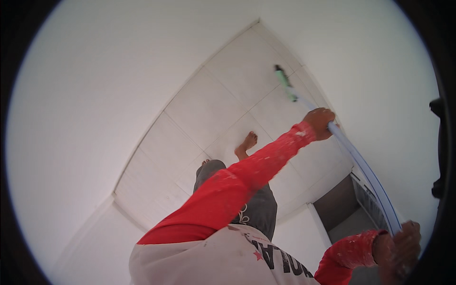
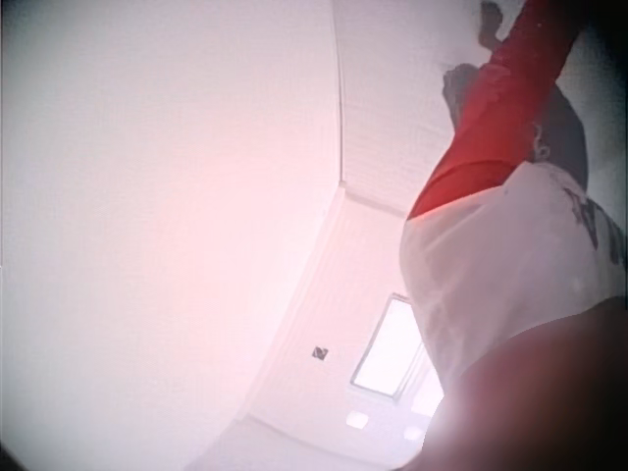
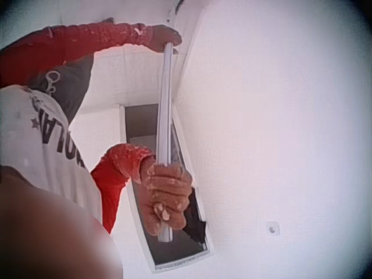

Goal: The person sweeps a tiled floor using a long-handled broom. They move through a narrow corridor and into a small room, sweeping debris toward the doorway.

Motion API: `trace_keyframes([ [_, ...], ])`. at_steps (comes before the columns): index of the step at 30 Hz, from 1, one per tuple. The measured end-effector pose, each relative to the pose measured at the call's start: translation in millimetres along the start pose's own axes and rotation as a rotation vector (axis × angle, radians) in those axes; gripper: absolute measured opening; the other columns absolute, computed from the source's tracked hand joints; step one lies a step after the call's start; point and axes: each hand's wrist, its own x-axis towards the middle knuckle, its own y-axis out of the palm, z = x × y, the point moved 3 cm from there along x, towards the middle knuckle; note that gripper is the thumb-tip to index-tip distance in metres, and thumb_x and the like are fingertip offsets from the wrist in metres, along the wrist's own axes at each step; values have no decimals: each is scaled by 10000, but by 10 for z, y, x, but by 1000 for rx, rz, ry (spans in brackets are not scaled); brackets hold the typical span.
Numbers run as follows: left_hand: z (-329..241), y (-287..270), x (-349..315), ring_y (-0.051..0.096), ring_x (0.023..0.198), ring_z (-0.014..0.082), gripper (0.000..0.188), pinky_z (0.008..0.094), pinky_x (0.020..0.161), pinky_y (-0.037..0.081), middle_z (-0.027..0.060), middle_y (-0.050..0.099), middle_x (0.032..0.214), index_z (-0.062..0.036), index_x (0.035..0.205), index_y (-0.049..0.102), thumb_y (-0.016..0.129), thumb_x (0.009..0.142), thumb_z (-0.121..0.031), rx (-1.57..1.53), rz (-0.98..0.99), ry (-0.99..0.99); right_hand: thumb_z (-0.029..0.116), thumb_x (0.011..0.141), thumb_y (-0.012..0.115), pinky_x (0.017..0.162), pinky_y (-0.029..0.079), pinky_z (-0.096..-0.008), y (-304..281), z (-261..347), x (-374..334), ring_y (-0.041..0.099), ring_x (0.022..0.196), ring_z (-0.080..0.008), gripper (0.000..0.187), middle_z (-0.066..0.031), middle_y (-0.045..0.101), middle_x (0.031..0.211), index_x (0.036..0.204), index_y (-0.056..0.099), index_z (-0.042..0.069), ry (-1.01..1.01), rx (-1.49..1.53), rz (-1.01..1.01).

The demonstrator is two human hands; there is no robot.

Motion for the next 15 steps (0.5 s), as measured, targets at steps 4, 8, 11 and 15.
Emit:
trace_keyframes([
  [4, 415, -73, -426, 623, 814, 336, 197, 439, 736, 499, 121, 627, 775, -85, 696, 594, 671, 737, -262, 101, 107, -120, 305, 947, 464, 431, 376, -294, 488, -333, -256, 427, 461, -140, 241, -37, 449, 569, 794, 476, 120, 70, -11, -91],
  [8, 1017, -970, -2293, 560, 687, 356, 209, 452, 633, 447, 113, 545, 670, -100, 650, 518, 700, 694, -191, 225, -130, -180, 273, 916, 514, 407, 418, -296, 1140, -345, -744, 469, 452, -148, 226, -39, 475, 566, 757, 465, 119, 316, 329, -215],
  [11, 1137, -1795, -3928, 595, 767, 373, 192, 465, 681, 464, 151, 600, 734, -82, 666, 557, 698, 695, -209, 396, -53, -506, 146, 819, 496, 490, 379, -325, 2008, -465, -1243, 369, 481, -132, 113, -20, 427, 583, 735, 420, 155, 658, 634, -385],
  [15, 967, -2508, -5043, 609, 778, 394, 213, 483, 718, 480, 174, 602, 714, -79, 690, 604, 666, 767, -268, 528, 255, -1109, 162, 947, 502, 712, 454, -431, 2740, -953, -1704, 454, 604, -175, 116, -11, 458, 650, 853, 438, 136, 1104, 784, -234],
])
